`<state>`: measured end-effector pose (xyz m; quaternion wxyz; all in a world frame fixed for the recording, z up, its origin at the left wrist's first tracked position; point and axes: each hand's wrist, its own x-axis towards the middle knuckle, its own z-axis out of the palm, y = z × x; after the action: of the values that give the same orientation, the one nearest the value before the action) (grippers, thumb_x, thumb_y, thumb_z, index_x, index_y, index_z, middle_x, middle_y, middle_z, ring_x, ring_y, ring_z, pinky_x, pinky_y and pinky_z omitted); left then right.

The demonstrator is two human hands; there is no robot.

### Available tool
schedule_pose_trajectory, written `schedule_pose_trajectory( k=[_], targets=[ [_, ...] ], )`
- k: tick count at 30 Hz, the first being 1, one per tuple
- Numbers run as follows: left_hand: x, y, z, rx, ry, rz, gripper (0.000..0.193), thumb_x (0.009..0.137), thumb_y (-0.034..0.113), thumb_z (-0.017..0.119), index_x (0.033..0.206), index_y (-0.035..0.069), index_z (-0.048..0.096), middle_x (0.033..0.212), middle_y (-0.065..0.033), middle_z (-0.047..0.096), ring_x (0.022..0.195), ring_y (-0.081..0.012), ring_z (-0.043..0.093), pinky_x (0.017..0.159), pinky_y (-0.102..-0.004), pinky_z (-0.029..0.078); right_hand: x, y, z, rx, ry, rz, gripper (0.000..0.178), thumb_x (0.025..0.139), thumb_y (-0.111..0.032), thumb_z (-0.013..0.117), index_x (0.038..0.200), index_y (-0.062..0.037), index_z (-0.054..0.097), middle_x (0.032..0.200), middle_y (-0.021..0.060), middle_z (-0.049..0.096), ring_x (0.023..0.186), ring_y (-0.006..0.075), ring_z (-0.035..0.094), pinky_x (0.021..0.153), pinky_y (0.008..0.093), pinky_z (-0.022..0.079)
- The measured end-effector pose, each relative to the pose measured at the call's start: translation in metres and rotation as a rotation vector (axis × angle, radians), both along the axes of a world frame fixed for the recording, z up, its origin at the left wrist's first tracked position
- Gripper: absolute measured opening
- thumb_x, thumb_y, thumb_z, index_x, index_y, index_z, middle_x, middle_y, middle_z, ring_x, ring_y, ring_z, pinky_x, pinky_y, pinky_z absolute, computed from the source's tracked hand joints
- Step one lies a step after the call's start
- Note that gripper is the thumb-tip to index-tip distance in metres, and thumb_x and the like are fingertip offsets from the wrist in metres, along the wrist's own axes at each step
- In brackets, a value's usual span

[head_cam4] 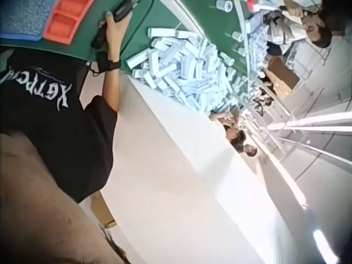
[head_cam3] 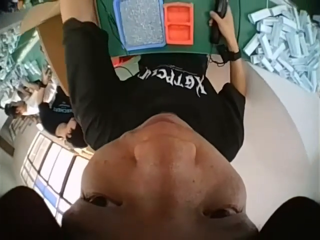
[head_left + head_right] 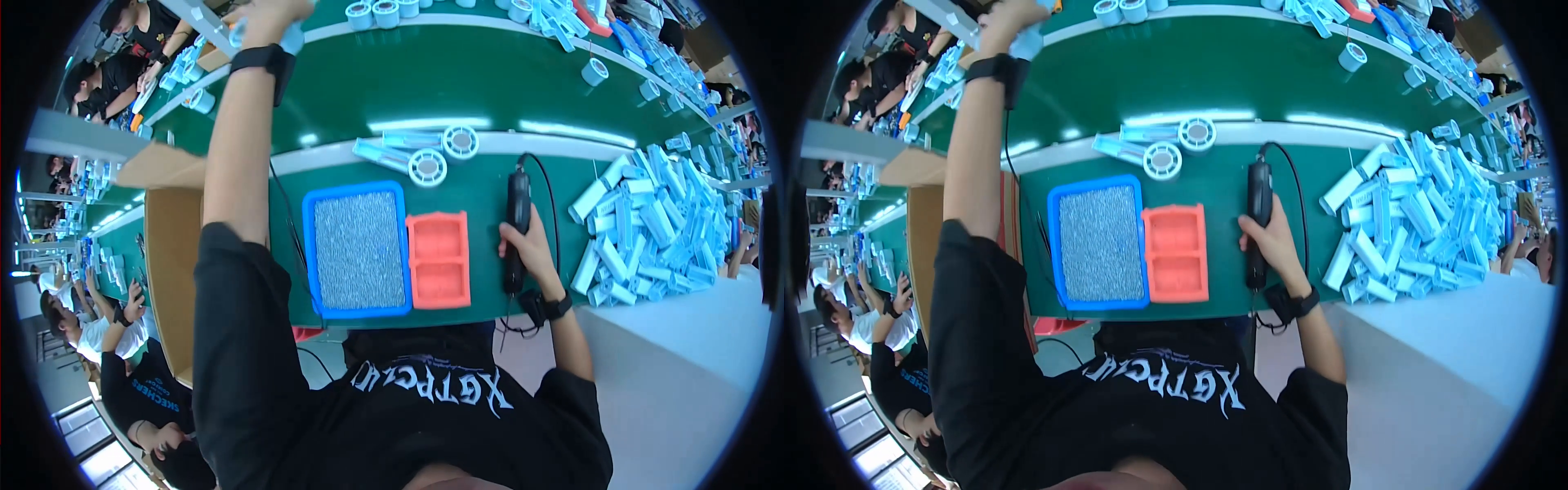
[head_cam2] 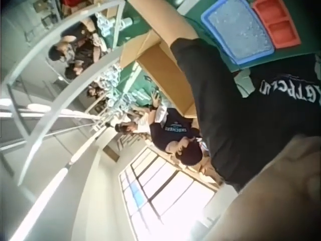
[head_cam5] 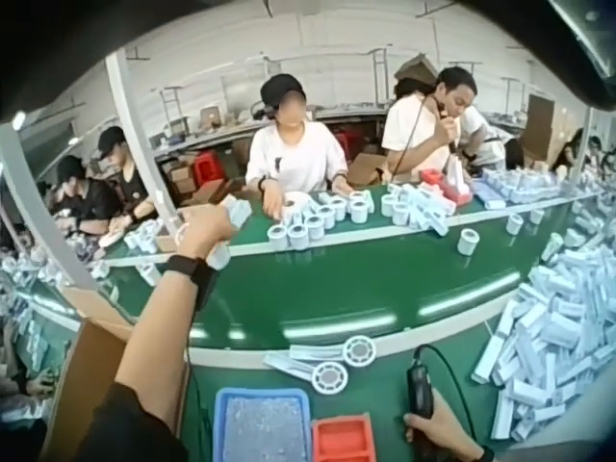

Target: Assemble small plastic components using a handheld power screwdriver at a factory workstation.

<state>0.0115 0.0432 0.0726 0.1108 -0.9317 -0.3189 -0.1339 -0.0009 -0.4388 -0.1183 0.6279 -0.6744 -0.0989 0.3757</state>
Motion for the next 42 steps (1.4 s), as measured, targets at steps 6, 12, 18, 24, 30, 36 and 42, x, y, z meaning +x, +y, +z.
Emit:
schedule_pose_trajectory(
  k=[6,12,18,24,30,36,42],
  targets=[
    [0.087,0.088,-0.119,-0.192,0.4,0.346,0.05,0.081,0.027,0.05,0.128,0.012,0.058,0.14,-0.0153,0.049,0.133,-0.0371,0.041,0.098,-0.0785,0.011,-0.001,-0.009,-0.007,0.013,0.025,0.017,0.046,0.083,-0.004,0.066,0.119,-0.0007,0.038,0.075,0.0055,0.055,0.054,0.0152,0.061,0.049,0.0285,0.049],
    [0.136,0.156,-0.168,-0.106,0.257,0.236,0.049,0.082,0.035,0.053,0.125,0.011,0.059,0.134,-0.0196,0.053,0.128,-0.0385,0.045,0.101,-0.0676,0.027,-0.003,-0.005,0.001,-0.099,0.043,0.019,0.044,0.082,-0.002,0.066,0.116,0.0002,0.038,0.069,0.0063,0.056,0.055,0.0161,0.063,0.051,0.0291,0.05],
    [0.158,0.165,-0.168,-0.032,-0.414,-0.064,0.042,0.086,0.042,0.053,0.097,0.005,0.069,0.104,-0.0212,0.066,0.101,-0.0393,0.062,0.087,-0.043,0.05,-0.002,-0.004,0.002,-0.171,0.058,0.009,0.047,0.081,0.002,0.065,0.117,-0.003,0.036,0.075,0.0065,0.055,0.055,0.0166,0.061,0.052,0.0301,0.052],
    [0.077,0.083,-0.097,-0.231,-0.274,-0.075,0.043,0.086,0.048,0.059,0.091,0.007,0.069,0.086,-0.0161,0.069,0.088,-0.034,0.066,0.076,-0.0433,0.051,0.011,0.009,0.006,-0.392,-0.544,0.089,0.045,0.076,-0.014,0.074,0.105,0.0008,0.042,0.072,0.0143,0.058,0.058,0.0257,0.063,0.056,0.0366,0.051],
    [-0.003,-0.146,-0.062,-0.591,0.413,-0.321,0.066,0.082,0.067,0.055,0.097,0.004,0.069,0.081,-0.0171,0.069,0.079,-0.0332,0.067,0.074,-0.0421,0.052,0.048,-0.001,0.027,-0.803,-0.767,0.2,0.053,0.074,-0.036,0.073,0.098,0.0035,0.048,0.077,0.0229,0.063,0.076,0.0433,0.062,0.068,0.0472,0.05],
    [-0.058,-0.219,-0.114,-0.455,0.36,-0.499,0.072,0.073,0.073,0.058,0.092,0.004,0.068,0.087,-0.0177,0.07,0.083,-0.034,0.068,0.07,-0.0454,0.053,0.059,-0.003,0.041,-0.973,-1.022,0.331,0.052,0.078,-0.048,0.068,0.097,-0.0012,0.055,0.081,0.0219,0.065,0.08,0.0413,0.064,0.068,0.0484,0.049],
    [-0.086,-0.221,-0.144,-0.472,0.209,-0.396,0.055,0.072,0.056,0.07,0.092,0.005,0.064,0.076,-0.0164,0.068,0.077,-0.0369,0.066,0.067,-0.045,0.053,0.182,0.043,0.085,-0.755,-1.128,0.284,0.053,0.079,-0.051,0.066,0.104,-0.0054,0.059,0.085,0.02,0.067,0.081,0.0346,0.065,0.073,0.0424,0.05]
  ],
)
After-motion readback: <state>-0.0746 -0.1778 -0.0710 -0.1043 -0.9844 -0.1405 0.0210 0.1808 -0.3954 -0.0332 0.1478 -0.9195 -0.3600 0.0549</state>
